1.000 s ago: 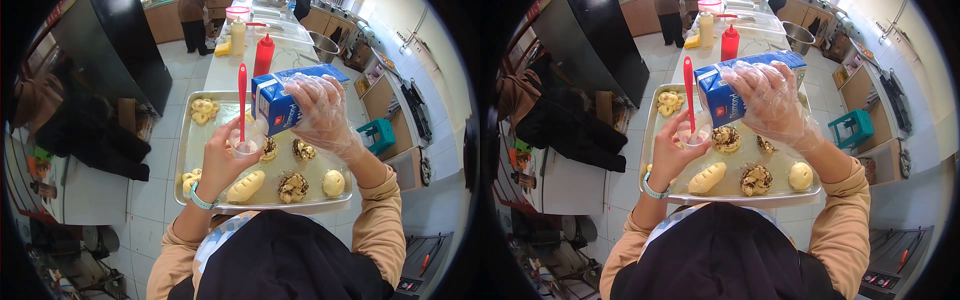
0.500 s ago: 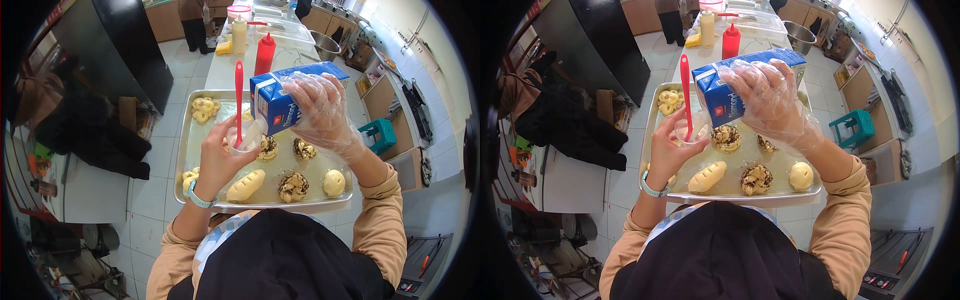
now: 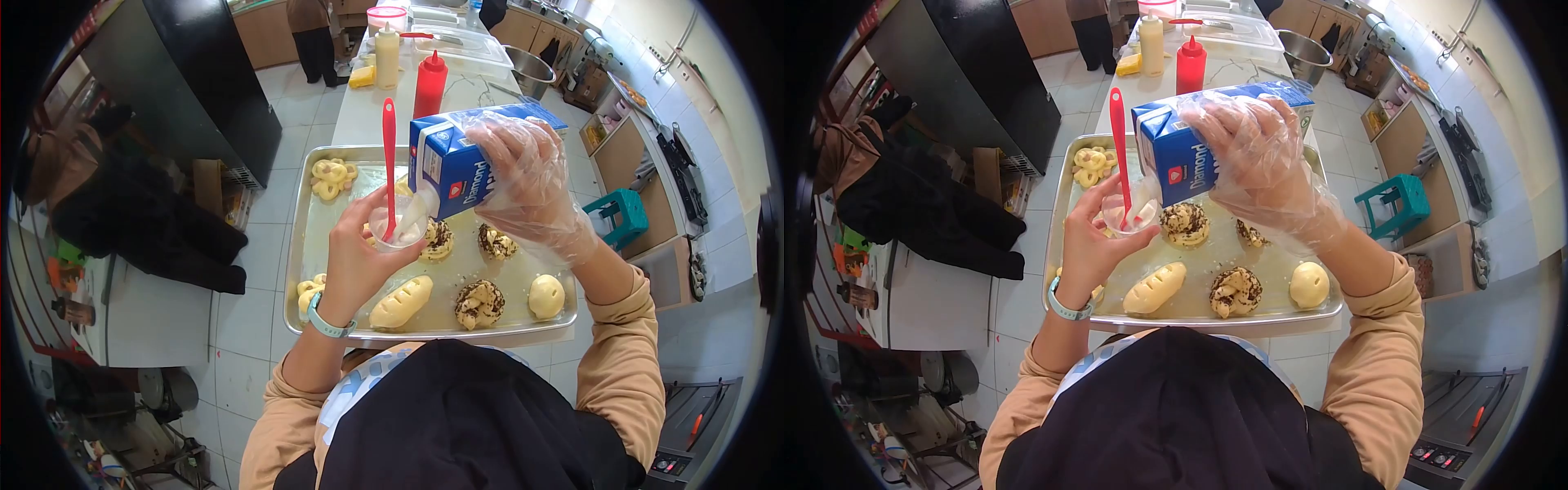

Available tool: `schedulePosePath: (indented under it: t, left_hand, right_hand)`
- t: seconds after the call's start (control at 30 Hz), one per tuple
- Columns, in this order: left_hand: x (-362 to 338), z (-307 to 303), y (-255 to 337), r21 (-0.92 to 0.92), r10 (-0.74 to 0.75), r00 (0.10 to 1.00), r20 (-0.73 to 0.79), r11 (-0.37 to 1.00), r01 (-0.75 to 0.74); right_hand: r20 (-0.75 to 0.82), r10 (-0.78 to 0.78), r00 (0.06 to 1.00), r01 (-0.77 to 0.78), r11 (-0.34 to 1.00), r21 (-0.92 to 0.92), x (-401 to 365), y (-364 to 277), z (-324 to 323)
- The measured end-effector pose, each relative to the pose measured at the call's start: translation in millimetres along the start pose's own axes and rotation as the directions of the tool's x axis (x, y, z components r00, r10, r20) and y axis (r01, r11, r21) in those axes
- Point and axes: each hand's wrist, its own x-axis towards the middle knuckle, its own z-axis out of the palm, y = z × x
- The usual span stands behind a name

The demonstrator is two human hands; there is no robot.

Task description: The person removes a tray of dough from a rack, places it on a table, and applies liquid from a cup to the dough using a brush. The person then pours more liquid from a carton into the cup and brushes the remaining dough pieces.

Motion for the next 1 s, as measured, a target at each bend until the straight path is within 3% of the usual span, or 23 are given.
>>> schedulePosePath:
  t: [0.43, 0.53, 0.6, 0.77, 0.93, 1.0]
  left_hand:
    - [37, -1, 19, -0.052, -0.018, 0.997, 0.069, 0.998, 0.021]
    - [47, 4, 24, -0.055, -0.014, 0.998, 0.053, 0.998, 0.017]
    - [49, 5, 21, -0.056, -0.015, 0.999, 0.045, 0.998, 0.018]
    - [38, 5, 8, -0.087, -0.068, 0.998, -0.007, 0.994, 0.068]
    - [20, 3, -8, -0.086, -0.040, 0.993, -0.107, 0.996, 0.031]
    - [11, -2, -13, -0.090, -0.061, 0.990, -0.129, 0.995, 0.050]
  right_hand:
    - [0.126, 0.317, 0.940, -0.335, 0.926, 0.174, 10, 16, -2]
    - [0.115, 0.484, 0.868, -0.497, 0.841, 0.214, 10, 36, 4]
    - [0.007, 0.658, 0.753, -0.604, 0.687, 0.405, 19, 46, 16]
    - [-0.057, 0.679, 0.732, -0.652, 0.722, 0.232, 21, 110, 39]
    - [-0.109, 0.715, 0.691, -0.703, 0.699, 0.127, -11, 189, 127]
    - [-0.288, 0.665, 0.689, -0.676, 0.733, 0.075, -27, 204, 158]
